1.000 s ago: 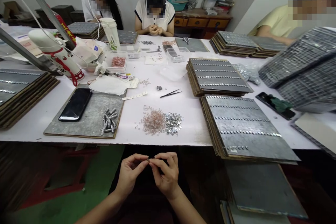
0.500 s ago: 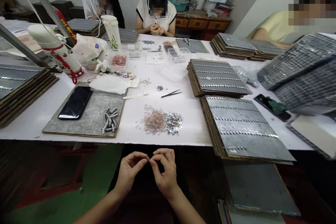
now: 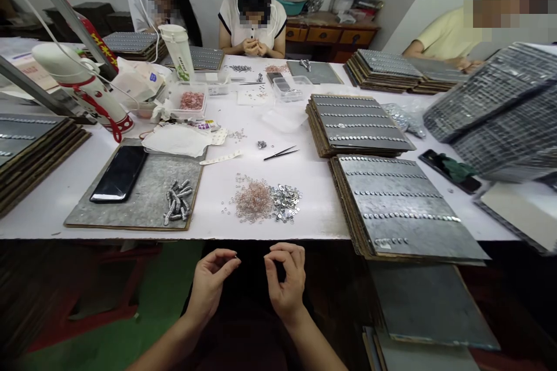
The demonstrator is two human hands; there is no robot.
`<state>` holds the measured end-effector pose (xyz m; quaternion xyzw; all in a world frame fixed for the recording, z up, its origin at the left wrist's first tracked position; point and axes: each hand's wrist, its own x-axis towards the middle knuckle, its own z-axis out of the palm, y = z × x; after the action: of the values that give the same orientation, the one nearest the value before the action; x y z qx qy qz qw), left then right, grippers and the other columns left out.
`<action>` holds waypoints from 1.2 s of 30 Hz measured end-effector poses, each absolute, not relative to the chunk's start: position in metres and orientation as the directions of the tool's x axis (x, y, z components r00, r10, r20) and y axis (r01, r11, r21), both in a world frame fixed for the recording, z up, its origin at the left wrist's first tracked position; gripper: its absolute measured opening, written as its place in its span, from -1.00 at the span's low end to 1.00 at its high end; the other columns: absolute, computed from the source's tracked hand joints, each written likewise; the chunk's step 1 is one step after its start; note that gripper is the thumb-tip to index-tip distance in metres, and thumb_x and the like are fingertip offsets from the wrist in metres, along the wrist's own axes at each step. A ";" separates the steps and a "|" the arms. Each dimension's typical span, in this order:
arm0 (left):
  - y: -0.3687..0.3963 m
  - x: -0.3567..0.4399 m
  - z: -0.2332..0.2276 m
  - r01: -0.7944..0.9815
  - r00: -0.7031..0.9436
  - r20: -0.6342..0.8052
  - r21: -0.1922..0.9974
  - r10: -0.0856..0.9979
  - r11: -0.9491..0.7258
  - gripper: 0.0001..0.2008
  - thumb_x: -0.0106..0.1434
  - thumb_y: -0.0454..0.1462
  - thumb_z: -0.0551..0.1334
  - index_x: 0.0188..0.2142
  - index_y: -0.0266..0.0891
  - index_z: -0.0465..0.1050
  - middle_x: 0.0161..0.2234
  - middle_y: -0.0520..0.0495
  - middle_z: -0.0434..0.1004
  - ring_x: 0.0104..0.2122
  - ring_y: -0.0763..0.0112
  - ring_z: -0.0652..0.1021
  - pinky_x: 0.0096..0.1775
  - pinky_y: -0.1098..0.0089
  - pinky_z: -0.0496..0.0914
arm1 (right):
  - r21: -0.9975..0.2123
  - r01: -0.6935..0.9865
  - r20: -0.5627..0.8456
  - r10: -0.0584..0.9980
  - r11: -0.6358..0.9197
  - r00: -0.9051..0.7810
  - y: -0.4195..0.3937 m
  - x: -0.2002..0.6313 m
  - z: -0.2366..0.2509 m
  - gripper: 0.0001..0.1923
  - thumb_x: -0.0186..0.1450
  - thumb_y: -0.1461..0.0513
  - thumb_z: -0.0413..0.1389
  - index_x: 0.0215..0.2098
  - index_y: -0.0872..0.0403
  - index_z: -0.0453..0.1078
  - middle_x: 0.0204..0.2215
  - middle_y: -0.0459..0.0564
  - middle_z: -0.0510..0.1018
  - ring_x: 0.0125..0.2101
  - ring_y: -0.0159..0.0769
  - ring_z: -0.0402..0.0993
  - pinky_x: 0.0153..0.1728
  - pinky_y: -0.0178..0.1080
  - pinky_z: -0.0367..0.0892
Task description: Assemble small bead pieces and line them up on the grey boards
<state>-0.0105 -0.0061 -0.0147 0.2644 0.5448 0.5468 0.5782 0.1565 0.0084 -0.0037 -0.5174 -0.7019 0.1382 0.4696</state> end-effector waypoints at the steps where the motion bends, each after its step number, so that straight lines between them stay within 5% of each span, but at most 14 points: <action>1: -0.005 -0.010 -0.015 -0.379 -0.178 -0.364 0.883 0.914 0.278 -0.82 0.00 -0.25 0.45 -0.38 -0.24 0.59 -0.46 0.01 0.58 -0.42 0.46 0.53 -0.31 0.50 0.42 | -0.646 0.615 0.538 0.841 0.452 -0.054 0.008 0.157 -0.003 -0.91 0.33 0.27 0.04 -0.23 0.02 0.38 -0.26 0.00 0.40 -0.21 -0.25 0.31 -0.21 -0.16 0.29; 5: -0.005 -0.008 -0.014 -0.442 -0.121 -0.409 0.838 0.905 0.320 -0.80 -0.02 -0.26 0.47 -0.36 -0.25 0.59 -0.44 -0.01 0.59 -0.39 0.45 0.53 -0.27 0.48 0.41 | -0.475 0.663 0.575 0.775 0.579 -0.264 0.009 0.152 -0.002 -0.69 0.29 0.15 0.15 0.00 -0.01 0.39 -0.16 0.03 0.41 -0.15 -0.21 0.29 -0.15 -0.14 0.28; 8: -0.006 -0.008 -0.014 -0.453 -0.114 -0.409 0.832 0.905 0.319 -0.80 -0.02 -0.26 0.47 -0.37 -0.24 0.60 -0.42 -0.02 0.60 -0.38 0.44 0.53 -0.26 0.48 0.41 | -0.443 0.674 0.592 0.758 0.591 -0.275 0.010 0.149 -0.002 -0.77 0.28 0.26 0.17 -0.09 -0.07 0.45 -0.20 -0.01 0.43 -0.17 -0.24 0.28 -0.15 -0.16 0.26; 15: -0.004 -0.005 -0.008 -0.477 -0.095 -0.441 0.807 0.892 0.348 -0.79 -0.06 -0.27 0.48 -0.38 -0.25 0.61 -0.43 -0.04 0.61 -0.39 0.43 0.53 -0.27 0.47 0.40 | -0.563 0.616 0.539 0.810 0.551 -0.232 0.011 0.150 -0.005 -0.89 0.25 0.35 0.14 -0.33 -0.01 0.42 -0.24 -0.02 0.43 -0.19 -0.24 0.28 -0.19 -0.16 0.26; 36: -0.002 0.000 -0.011 -0.491 -0.041 -0.450 0.787 0.892 0.375 -0.80 -0.04 -0.29 0.48 -0.37 -0.23 0.61 -0.44 0.01 0.56 -0.39 0.50 0.49 -0.26 0.52 0.35 | -0.620 0.595 0.497 0.843 0.511 -0.205 0.012 0.152 -0.011 -0.89 0.24 0.35 0.13 -0.33 0.00 0.40 -0.27 -0.03 0.42 -0.20 -0.25 0.29 -0.19 -0.16 0.26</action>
<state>0.0002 -0.0018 -0.0108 0.2012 0.4983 0.5218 0.6626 0.1523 0.0120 -0.0105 -0.4720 -0.7619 0.1481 0.4181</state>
